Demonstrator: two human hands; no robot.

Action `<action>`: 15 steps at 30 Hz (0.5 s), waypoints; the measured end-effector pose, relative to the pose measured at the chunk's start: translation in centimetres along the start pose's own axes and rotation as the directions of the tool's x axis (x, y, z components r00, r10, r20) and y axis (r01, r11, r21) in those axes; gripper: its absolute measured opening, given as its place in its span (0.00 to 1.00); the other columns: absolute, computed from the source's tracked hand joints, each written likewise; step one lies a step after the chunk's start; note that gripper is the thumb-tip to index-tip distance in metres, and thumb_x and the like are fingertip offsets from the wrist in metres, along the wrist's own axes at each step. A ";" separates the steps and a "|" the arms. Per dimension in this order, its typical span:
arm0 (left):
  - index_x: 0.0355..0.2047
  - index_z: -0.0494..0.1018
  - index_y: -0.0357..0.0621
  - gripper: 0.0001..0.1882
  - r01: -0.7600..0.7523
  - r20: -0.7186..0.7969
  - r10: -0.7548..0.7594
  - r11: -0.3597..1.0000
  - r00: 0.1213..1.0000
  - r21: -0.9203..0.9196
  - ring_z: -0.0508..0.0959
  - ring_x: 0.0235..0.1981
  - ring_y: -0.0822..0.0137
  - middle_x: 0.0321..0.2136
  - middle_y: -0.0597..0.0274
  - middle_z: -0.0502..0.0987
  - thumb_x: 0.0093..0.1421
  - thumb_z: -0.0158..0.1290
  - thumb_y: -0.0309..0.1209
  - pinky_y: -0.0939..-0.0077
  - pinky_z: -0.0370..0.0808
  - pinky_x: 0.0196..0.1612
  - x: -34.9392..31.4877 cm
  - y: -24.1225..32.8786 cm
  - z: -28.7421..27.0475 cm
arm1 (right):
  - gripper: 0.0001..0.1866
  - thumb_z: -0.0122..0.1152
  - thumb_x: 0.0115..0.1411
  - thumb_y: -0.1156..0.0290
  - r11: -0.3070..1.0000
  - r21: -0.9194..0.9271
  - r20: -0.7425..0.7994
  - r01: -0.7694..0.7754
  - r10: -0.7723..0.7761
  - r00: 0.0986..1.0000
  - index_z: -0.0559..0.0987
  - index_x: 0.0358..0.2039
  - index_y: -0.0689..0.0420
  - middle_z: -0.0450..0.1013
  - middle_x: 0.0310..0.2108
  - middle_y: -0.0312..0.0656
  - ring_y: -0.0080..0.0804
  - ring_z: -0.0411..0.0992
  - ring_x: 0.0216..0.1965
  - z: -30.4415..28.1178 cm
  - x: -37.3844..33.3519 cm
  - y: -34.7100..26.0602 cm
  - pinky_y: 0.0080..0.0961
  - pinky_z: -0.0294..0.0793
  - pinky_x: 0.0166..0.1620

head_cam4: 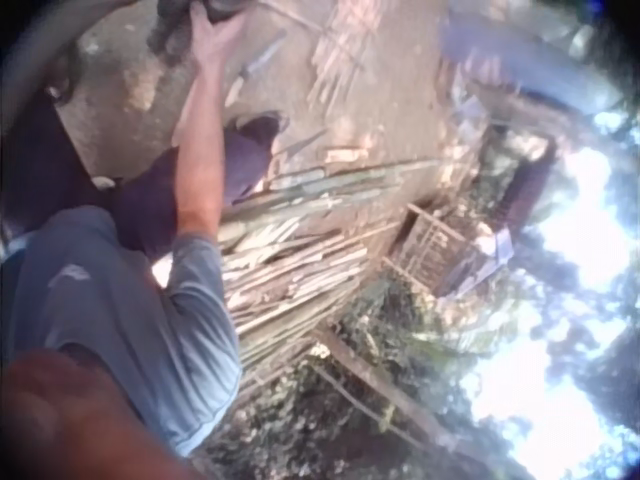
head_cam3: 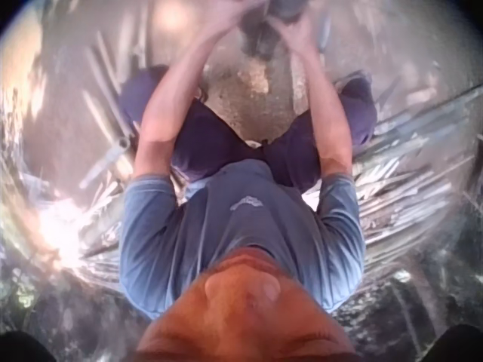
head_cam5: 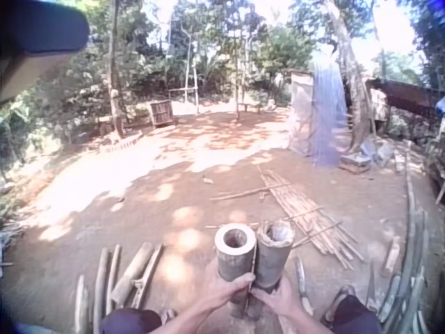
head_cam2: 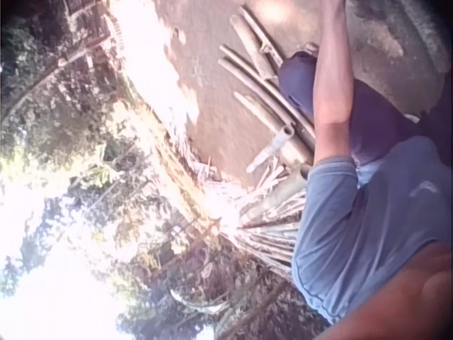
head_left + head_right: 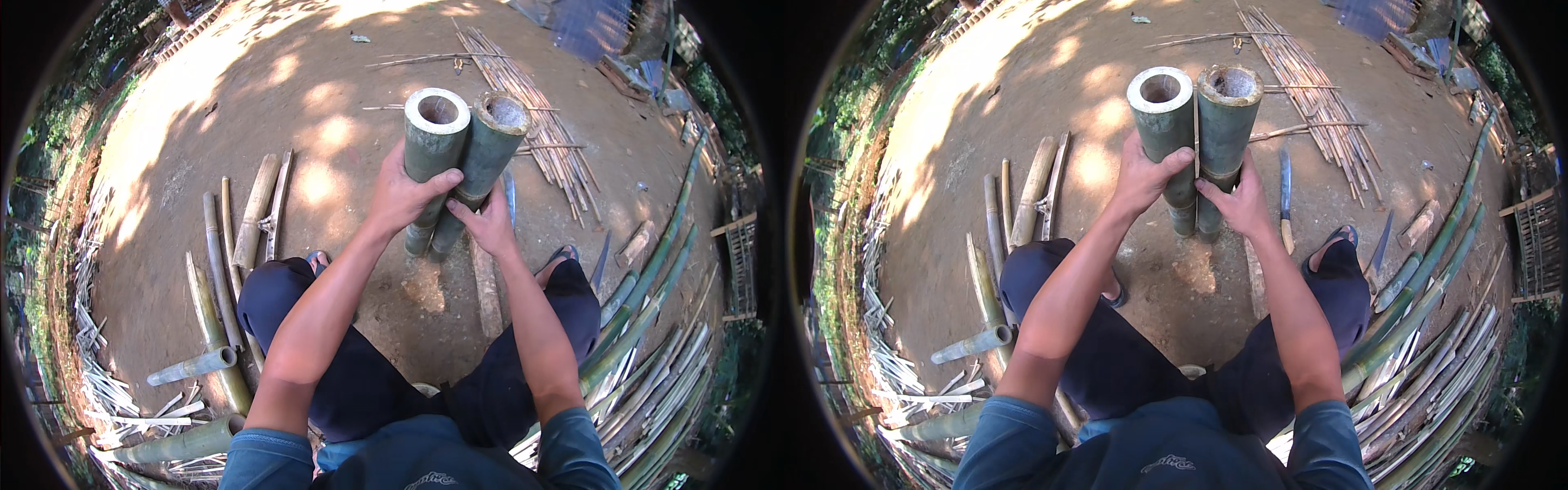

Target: The person sits on the ground and uses a machete to cut a long green bamboo stalk into shorter segments. They repeatedly strike the bamboo against a wooden log to split the stalk and then inspect the hollow ends of the cut pieces.

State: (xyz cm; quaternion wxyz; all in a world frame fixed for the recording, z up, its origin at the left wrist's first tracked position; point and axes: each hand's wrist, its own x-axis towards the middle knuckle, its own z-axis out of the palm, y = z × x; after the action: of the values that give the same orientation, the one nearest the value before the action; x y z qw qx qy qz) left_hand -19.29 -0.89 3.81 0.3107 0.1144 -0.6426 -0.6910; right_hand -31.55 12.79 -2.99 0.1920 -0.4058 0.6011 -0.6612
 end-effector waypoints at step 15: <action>0.52 0.67 0.38 0.33 -0.090 -0.243 0.118 0.989 0.963 0.121 0.78 0.42 0.68 0.43 0.58 0.78 0.54 0.70 0.40 0.69 0.77 0.46 0.3 -0.9 0.6 | 0.36 0.74 0.53 0.65 0.971 -0.196 -0.034 -0.135 0.131 0.991 0.66 0.58 0.60 0.77 0.49 0.49 0.40 0.76 0.51 -0.4 0.1 -1.5 0.38 0.73 0.55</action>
State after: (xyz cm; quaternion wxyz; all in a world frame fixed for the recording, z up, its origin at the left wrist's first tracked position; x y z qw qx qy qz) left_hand -20.07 -0.61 3.14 0.4181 0.1830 -0.6402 -0.6179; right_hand -31.55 13.30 -1.57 0.1882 -0.3745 0.6917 -0.5881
